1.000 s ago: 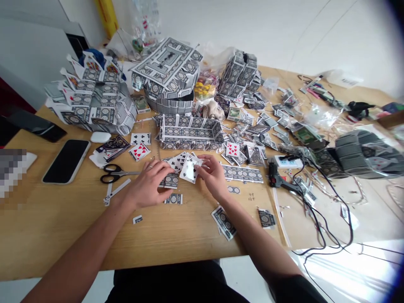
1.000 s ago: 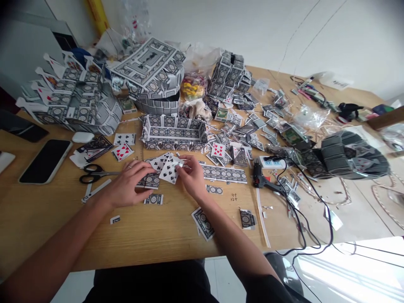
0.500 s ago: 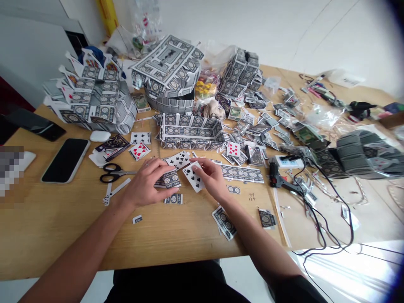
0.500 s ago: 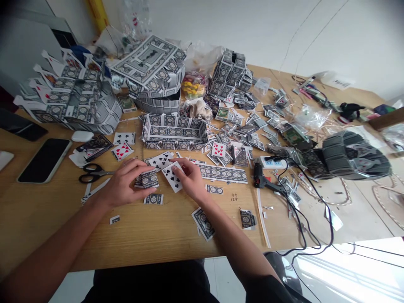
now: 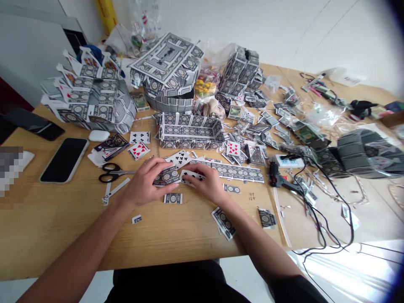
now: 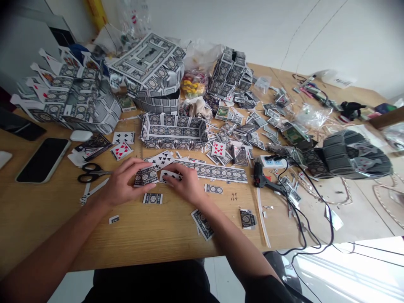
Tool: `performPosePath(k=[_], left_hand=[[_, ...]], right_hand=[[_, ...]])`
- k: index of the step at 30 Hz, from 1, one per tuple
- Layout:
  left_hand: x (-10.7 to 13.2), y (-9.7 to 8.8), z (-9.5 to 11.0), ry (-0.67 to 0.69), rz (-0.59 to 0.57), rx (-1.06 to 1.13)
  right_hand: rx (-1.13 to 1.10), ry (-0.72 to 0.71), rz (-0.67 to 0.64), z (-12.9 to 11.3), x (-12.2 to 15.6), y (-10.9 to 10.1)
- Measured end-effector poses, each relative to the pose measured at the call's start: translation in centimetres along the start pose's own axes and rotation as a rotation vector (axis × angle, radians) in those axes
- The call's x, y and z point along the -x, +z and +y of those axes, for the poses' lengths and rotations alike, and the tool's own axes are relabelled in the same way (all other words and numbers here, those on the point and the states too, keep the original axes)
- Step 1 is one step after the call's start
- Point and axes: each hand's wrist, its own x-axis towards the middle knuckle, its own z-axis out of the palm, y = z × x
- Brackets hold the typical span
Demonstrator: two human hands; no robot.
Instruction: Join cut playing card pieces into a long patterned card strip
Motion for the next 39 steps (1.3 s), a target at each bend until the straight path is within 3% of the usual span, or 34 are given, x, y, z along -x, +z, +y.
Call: performPosePath(k=[5, 9, 13, 16, 20, 26, 39], left_hand=[[-0.1, 0.0, 0.2, -0.012, -0.022, 0.014], [-0.1, 0.0, 0.7, -0.069, -0.082, 0.092], [-0.3, -0.4, 1.0, -0.181, -0.122, 0.271], [-0.7, -0.8, 1.0, -0.285, -0.157, 0.489], [-0.9, -1.1, 1.0, -0.342, -0.183, 0.650], [-0.5, -0.8, 0.8, -0.321, -0.185, 0.595], [-0.7, -0.8, 1.0, -0.254, -0.208, 0.543]], right_hand=[[-0.320, 0.159, 0.040, -0.9, -0.3, -0.2], [-0.378, 0.260, 0.087, -1.0, -0.4, -0.5], [-0.462, 0.257, 0.092, -1.2, -0.4, -0.5], [-0.511, 0.190, 0.024, -1.6, -0.2, -0.4], [-0.330, -0.010, -0.025, -2.1, 0.2, -0.4], [-0.217, -0.119, 0.059, -2.3, 0.9, -0.5], [-0.097, -0.256, 0.031, -2.4, 0.9, 0.0]])
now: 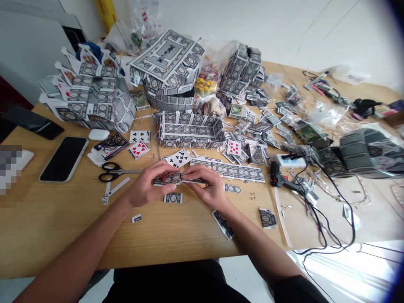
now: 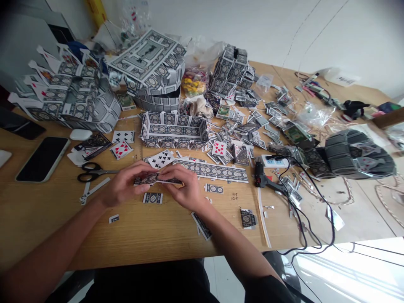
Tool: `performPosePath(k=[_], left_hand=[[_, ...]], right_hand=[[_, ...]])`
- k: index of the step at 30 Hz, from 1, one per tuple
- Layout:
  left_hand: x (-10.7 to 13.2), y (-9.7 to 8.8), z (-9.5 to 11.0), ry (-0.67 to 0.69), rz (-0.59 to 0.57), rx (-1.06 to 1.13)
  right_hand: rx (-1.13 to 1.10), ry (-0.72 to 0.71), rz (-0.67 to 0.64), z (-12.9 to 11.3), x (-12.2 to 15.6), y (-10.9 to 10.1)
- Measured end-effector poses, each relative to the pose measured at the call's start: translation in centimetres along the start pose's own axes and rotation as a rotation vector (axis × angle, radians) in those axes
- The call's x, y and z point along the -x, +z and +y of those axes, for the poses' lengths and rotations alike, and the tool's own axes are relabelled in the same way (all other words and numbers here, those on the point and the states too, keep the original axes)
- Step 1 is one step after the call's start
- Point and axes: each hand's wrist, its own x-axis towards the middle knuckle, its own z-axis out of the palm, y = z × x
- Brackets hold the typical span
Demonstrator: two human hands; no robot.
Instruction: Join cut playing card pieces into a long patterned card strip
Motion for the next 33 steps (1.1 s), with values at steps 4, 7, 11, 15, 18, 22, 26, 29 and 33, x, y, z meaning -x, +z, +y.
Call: performPosePath(k=[4, 7, 11, 15, 18, 22, 26, 29, 33], left_hand=[[0.1, -0.1, 0.0, -0.010, -0.009, -0.020], [0.1, -0.1, -0.1, -0.015, -0.012, -0.035], [0.1, 0.0, -0.2, -0.020, 0.002, -0.032], [0.0, 0.2, -0.5, -0.047, 0.014, -0.024], [0.0, 0.3, -0.6, -0.051, 0.022, -0.007], [-0.1, 0.3, -0.5, -0.065, 0.025, 0.029], [-0.1, 0.2, -0.6, -0.088, 0.025, 0.066], [-0.1, 0.1, -0.9, -0.115, 0.009, 0.112], [-0.1, 0.1, -1.1, -0.160, -0.053, 0.165]], right_hand=[[0.046, -0.129, 0.006, 0.3, 0.0, 0.1], [0.086, -0.223, 0.011, 0.6, 0.0, 0.2], [0.141, -0.262, -0.013, 0.7, 0.1, 0.2], [0.170, -0.273, -0.015, 0.7, 0.2, 0.3], [0.168, -0.274, -0.015, 0.8, 0.3, 0.4], [0.144, -0.241, -0.019, 0.8, 0.2, 0.1], [0.148, -0.210, -0.027, 0.6, -0.1, -0.5], [0.155, -0.203, -0.033, 0.8, 0.0, -0.5], [0.152, -0.191, -0.063, 1.2, 0.3, 0.1]])
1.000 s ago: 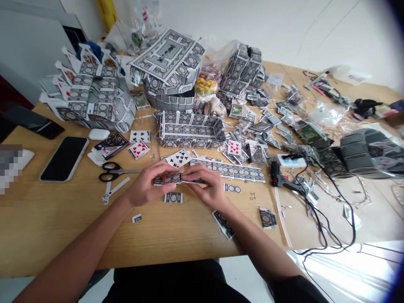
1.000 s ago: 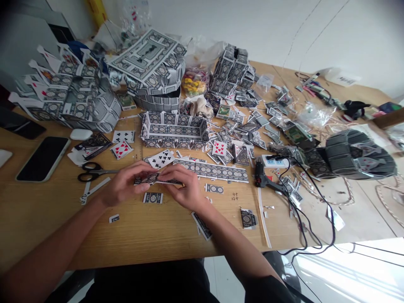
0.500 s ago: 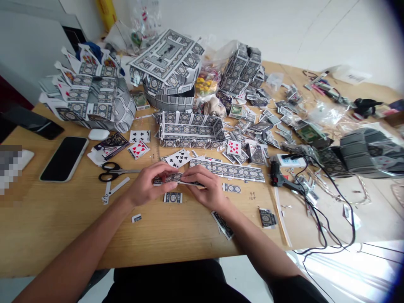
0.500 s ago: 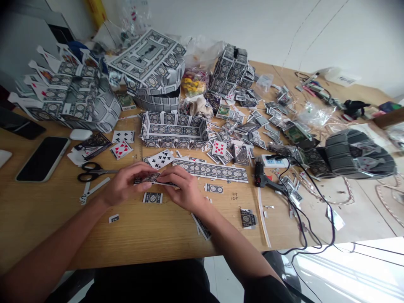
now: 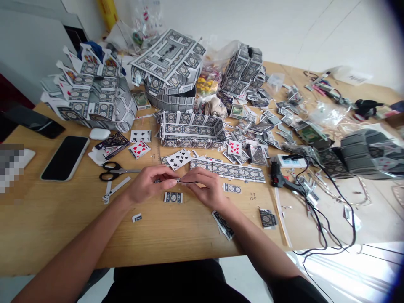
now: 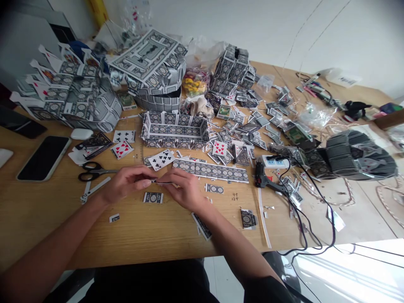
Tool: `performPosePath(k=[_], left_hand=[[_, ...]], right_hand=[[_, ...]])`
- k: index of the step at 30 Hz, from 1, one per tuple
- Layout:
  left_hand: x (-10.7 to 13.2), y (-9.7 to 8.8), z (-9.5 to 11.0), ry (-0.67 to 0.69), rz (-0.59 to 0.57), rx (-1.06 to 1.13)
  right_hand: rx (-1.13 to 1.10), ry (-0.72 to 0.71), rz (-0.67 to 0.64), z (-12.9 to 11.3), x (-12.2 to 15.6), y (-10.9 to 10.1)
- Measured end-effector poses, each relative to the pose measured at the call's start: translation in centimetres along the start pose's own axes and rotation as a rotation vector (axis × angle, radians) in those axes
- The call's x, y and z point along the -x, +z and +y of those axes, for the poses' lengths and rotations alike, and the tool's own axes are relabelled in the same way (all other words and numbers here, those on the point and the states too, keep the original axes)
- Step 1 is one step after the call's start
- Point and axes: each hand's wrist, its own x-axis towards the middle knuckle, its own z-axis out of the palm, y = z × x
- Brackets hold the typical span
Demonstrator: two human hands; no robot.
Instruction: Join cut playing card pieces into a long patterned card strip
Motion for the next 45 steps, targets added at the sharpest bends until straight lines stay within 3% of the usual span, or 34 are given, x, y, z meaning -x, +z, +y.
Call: performPosePath(k=[18, 21, 24, 29, 38, 45], left_hand=[[-0.2, 0.2, 0.1, -0.069, -0.025, 0.029], [-0.1, 0.0, -0.3, -0.069, 0.018, 0.075], [0.0, -0.1, -0.3, -0.048, 0.084, 0.115], [0.0, 0.3, -0.2, 0.008, 0.209, -0.043], [-0.1, 0.9, -1.4, -0.014, 0.195, -0.080], [0.2, 0.9, -0.8, 0.069, 0.211, -0.106]], right_hand=[[0.012, 0.118, 0.015, 0.6, 0.2, 0.3], [0.034, 0.229, 0.034, 0.8, 0.1, 0.2], [-0.009, 0.447, 0.095, 1.1, -0.1, 0.1], [-0.166, 0.633, 0.138, 1.1, -0.3, 0.3], [-0.070, 0.675, 0.113, 1.1, -0.2, 0.9], [-0.189, 0.643, 0.165, 1.0, -1.1, -0.2]])
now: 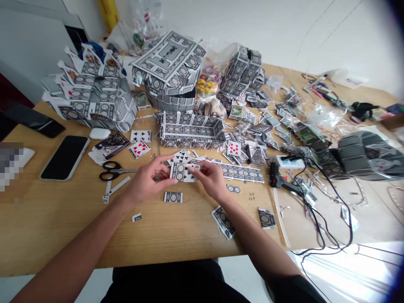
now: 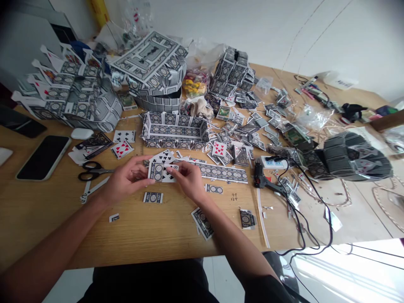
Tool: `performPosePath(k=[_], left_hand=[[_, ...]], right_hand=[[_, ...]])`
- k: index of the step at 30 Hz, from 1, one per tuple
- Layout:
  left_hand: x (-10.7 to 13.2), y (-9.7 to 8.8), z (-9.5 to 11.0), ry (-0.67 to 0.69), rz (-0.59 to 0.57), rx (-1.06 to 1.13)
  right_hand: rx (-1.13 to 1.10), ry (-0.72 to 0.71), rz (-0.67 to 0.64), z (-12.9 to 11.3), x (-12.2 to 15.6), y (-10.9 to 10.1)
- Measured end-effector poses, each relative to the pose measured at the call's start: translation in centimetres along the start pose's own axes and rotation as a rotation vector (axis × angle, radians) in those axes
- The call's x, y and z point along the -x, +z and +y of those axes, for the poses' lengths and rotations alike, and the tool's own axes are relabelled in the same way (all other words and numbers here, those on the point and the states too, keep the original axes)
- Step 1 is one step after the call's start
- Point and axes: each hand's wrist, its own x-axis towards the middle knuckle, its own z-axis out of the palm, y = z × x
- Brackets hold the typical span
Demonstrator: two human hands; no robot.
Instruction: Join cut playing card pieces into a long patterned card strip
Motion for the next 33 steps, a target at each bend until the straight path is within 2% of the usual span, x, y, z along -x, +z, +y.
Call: performPosePath(k=[4, 11, 17, 25, 33], left_hand=[[0.2, 0.1, 0.3, 0.054, -0.027, -0.178], [0.4, 0.4, 0.3, 0.082, -0.043, -0.278], [0.3, 0.1, 0.6, 0.099, -0.009, -0.324], [0.4, 0.2, 0.0, 0.170, -0.015, -0.383], [0.5, 0.1, -0.2, 0.186, -0.004, -0.409]], right_hand=[[-0.027, 0.042, -0.035, -0.3, 0.1, 0.1], [0.001, 0.064, -0.094, 0.2, 0.5, 0.6], [-0.018, 0.050, -0.127, 0.5, 0.5, 0.4], [-0.052, 0.118, -0.134, 1.0, 0.7, 0.8], [-0.115, 0.102, -0.141, 0.3, 0.5, 0.8]])
